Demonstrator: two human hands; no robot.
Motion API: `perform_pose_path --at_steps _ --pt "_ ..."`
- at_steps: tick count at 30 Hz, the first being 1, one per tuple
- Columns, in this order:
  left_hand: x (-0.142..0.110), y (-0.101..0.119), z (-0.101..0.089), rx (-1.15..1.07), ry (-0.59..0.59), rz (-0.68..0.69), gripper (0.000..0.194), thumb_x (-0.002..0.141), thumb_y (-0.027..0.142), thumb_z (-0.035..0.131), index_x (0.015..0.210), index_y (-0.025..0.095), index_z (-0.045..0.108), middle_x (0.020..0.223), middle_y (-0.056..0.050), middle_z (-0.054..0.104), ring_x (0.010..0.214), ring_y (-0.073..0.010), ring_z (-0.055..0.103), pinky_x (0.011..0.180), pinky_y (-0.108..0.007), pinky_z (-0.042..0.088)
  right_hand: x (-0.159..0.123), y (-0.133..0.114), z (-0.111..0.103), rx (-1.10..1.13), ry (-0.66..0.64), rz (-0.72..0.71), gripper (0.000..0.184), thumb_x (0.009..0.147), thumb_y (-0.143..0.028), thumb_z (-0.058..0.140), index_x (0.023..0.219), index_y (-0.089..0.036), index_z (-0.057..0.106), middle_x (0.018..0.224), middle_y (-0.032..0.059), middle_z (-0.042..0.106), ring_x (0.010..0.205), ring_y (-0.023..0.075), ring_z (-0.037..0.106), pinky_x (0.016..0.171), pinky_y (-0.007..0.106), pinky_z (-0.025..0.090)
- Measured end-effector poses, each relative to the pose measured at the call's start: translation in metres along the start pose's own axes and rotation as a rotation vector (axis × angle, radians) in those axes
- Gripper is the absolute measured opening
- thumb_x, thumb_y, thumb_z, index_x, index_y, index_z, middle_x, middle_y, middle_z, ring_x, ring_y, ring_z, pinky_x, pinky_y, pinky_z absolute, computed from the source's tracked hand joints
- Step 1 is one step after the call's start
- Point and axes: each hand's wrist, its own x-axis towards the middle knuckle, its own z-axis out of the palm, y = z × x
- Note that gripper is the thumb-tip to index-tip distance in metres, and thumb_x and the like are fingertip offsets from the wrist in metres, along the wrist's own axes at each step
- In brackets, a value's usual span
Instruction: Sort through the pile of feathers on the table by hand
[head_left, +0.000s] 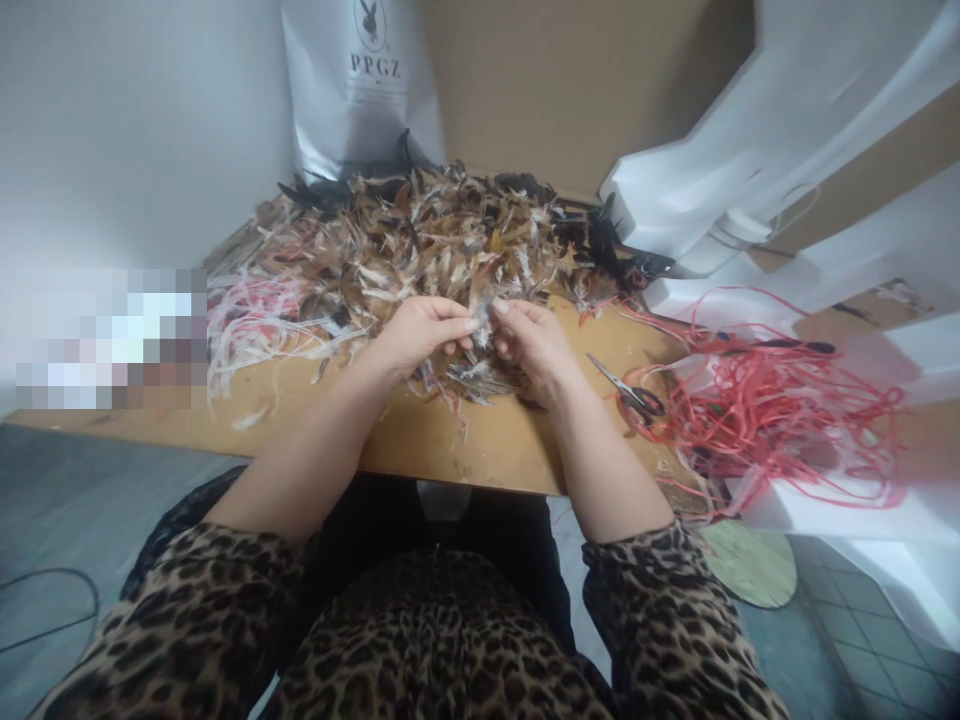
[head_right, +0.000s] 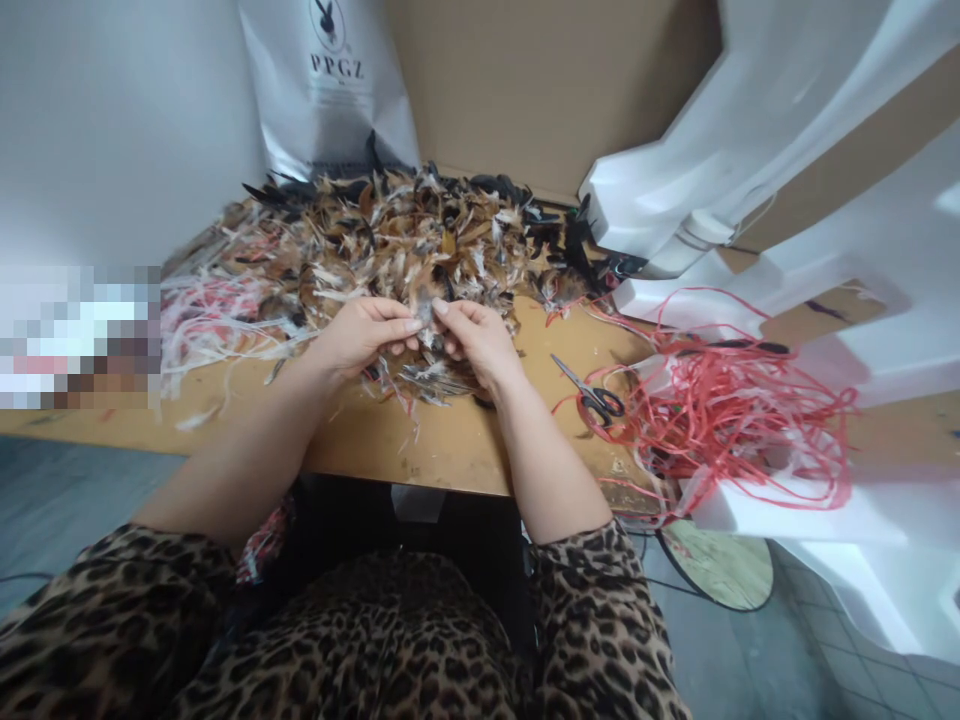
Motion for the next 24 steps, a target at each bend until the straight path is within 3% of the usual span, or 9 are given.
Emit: perform_pose_path --at_steps 5,14,20,24 --pt "-0.0014 0.0002 0.0016 0.051 -0.008 0.000 0.013 0.069 0.023 0.079 0.068 0.012 0.072 0.057 -0.004 0.068 0.044 -0.0046 0.051 0.046 -0.016 0.037 0.0012 0.0040 0.0053 0.071 0.047 0.009 0.044 0.055 -0.049 0.086 0.066 -0.018 0.057 0.044 -0.0080 0.049 0.038 0.0035 0.037 0.037 0.017 0.026" --pt "0.0026 0.0007 -0.0004 -0.079 0.061 -0.080 0.013 0.069 0.021 0.080 0.071 0.011 0.073 0.057 -0.004 0.067 0.046 -0.0050 0.055 0.046 -0.014 0.038 0.0028 -0.0013 0.0024 0.139 0.058 0.042 0.044 0.052 -0.043 0.086 0.065 -0.019 0.052 0.042 -0.0088 0.049 0.037 0.0049 0.043 0.036 0.016 0.027" --pt "0.0029 0.0002 0.0001 -0.056 0.048 -0.098 0.011 0.068 0.019 0.080 0.069 0.011 0.072 0.057 -0.005 0.067 0.047 -0.0055 0.056 0.046 -0.015 0.039 0.0026 0.0040 0.0012 0.030 0.043 -0.022 0.039 0.061 -0.045 0.082 0.069 -0.019 0.055 0.044 -0.0085 0.049 0.038 0.0037 0.039 0.039 0.017 0.027" --pt "0.0038 -0.0034 -0.0012 -0.034 0.021 -0.080 0.013 0.067 0.021 0.081 0.068 0.011 0.073 0.057 -0.004 0.067 0.046 -0.0051 0.054 0.046 -0.015 0.039 0.0007 0.0060 0.0041 0.016 0.016 -0.026 0.037 0.061 -0.042 0.083 0.071 -0.019 0.056 0.046 -0.0092 0.048 0.040 0.0035 0.038 0.039 0.017 0.027"
